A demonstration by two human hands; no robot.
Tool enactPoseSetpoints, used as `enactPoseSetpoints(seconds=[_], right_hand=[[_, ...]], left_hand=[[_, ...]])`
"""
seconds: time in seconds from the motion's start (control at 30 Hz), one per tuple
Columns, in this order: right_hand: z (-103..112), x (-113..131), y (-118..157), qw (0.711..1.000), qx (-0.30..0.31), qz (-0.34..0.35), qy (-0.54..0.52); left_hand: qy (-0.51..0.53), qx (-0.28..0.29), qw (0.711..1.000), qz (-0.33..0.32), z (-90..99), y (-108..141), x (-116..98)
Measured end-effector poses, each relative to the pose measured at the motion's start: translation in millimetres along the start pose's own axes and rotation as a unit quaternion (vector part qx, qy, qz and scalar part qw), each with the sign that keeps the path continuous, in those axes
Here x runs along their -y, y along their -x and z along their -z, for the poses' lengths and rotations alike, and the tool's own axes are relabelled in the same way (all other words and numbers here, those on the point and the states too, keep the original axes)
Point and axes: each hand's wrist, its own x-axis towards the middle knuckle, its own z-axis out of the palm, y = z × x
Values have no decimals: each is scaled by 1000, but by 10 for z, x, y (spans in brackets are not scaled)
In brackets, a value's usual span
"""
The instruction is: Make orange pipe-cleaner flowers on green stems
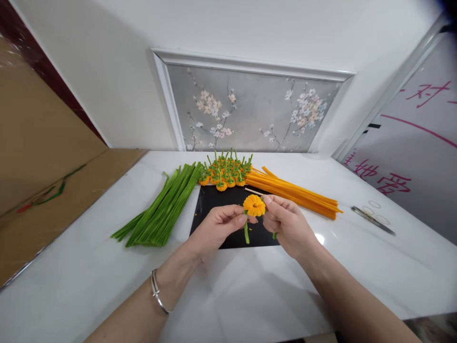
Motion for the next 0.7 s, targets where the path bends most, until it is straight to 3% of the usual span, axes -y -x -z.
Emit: enactPoseSetpoints(seconds=[0.13, 0.3, 0.43, 0.57, 0.7], right_hand=[[13, 11, -3, 1000, -5, 2, 30], [10, -3, -17, 979, -9, 9, 203], [-2, -36, -28, 974, 13, -16, 224], [45, -49, -27, 976, 74, -85, 188], [129, -13, -15, 961, 124, -110, 223]], left_hand=[[-14, -8, 1000, 22, 22, 10, -44], [8, 51, 997, 54, 18, 40, -159], [-135, 27, 990, 15, 4, 23, -113], [-302, -16, 952, -44, -26, 32, -69], [-296, 4, 955, -7, -33, 53, -117]])
